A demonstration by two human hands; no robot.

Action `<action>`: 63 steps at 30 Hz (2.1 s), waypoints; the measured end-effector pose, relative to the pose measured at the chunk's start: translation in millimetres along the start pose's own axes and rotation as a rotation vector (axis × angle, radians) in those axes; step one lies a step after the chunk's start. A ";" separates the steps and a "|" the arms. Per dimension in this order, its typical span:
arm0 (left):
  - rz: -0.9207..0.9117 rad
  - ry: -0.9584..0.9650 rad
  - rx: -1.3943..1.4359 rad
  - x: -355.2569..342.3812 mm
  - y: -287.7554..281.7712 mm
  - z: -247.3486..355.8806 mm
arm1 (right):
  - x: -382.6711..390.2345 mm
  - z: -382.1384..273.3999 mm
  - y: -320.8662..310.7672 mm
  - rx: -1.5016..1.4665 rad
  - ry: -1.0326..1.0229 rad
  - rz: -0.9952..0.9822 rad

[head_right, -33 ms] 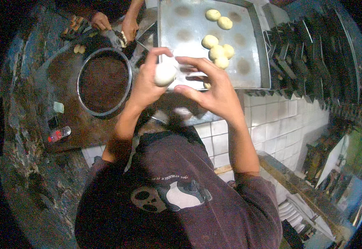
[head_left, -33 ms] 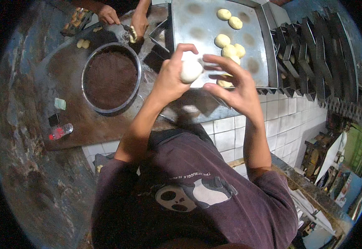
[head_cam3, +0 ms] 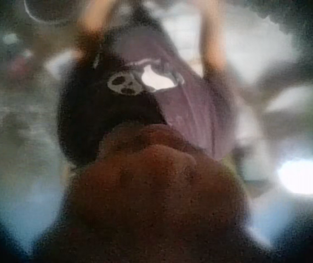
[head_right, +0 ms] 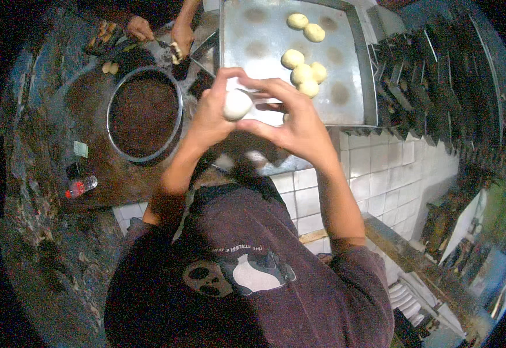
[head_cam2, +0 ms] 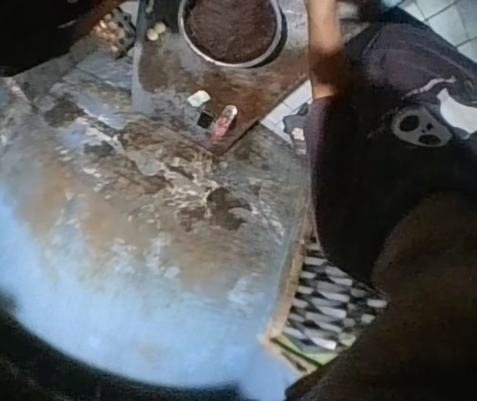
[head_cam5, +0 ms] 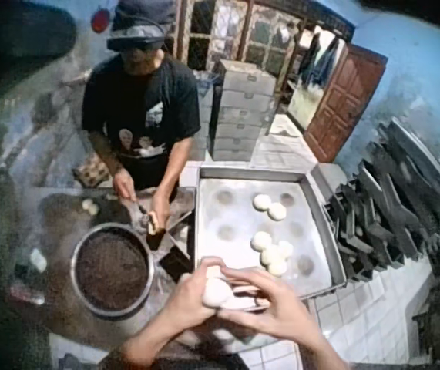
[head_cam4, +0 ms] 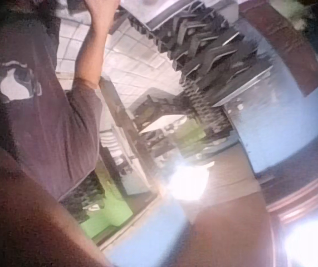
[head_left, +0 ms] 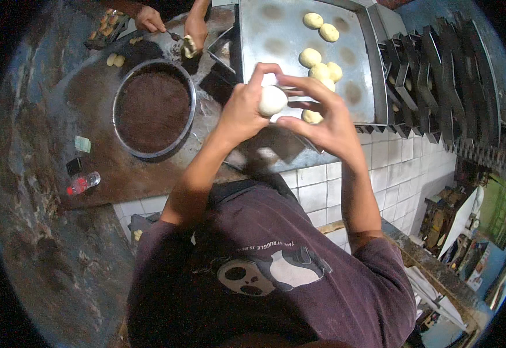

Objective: The person prepares filled dough pieces by hand, taking small portions of dough, flattening them, adding dark filling from a bowl, and shaping them into rounds before placing them onto a metal tray.

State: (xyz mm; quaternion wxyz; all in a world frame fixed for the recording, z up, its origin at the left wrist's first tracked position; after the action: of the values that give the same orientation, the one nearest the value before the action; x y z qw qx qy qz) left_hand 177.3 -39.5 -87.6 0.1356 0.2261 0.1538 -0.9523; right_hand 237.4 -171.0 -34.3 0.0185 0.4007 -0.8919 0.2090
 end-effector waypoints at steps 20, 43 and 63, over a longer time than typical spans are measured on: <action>-0.014 -0.229 -0.309 71.1 12.3 -89.8 | -90.9 154.8 51.5 0.932 -0.372 -0.422; 0.185 -0.230 -0.224 50.8 -14.7 -41.4 | -66.1 123.3 -88.2 0.081 0.233 -0.365; 0.642 0.331 -0.488 45.7 -216.2 161.0 | 26.8 -101.0 127.1 -0.778 -0.381 0.369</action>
State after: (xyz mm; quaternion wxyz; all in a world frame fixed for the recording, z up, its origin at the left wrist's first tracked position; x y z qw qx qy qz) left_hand 4.5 92.9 77.8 0.4479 0.3731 0.3160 -0.7486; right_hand 113.8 -75.6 17.7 -0.0342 0.2302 -0.9478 -0.2182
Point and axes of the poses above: each hand's wrist, its own x-axis away from the middle knuckle, its own y-axis out of the palm, z = x × y, the point moved 7 cm from there along -x, towards the middle knuckle, and after that the axes turned 14 degrees about y, right-handed, at the moved point
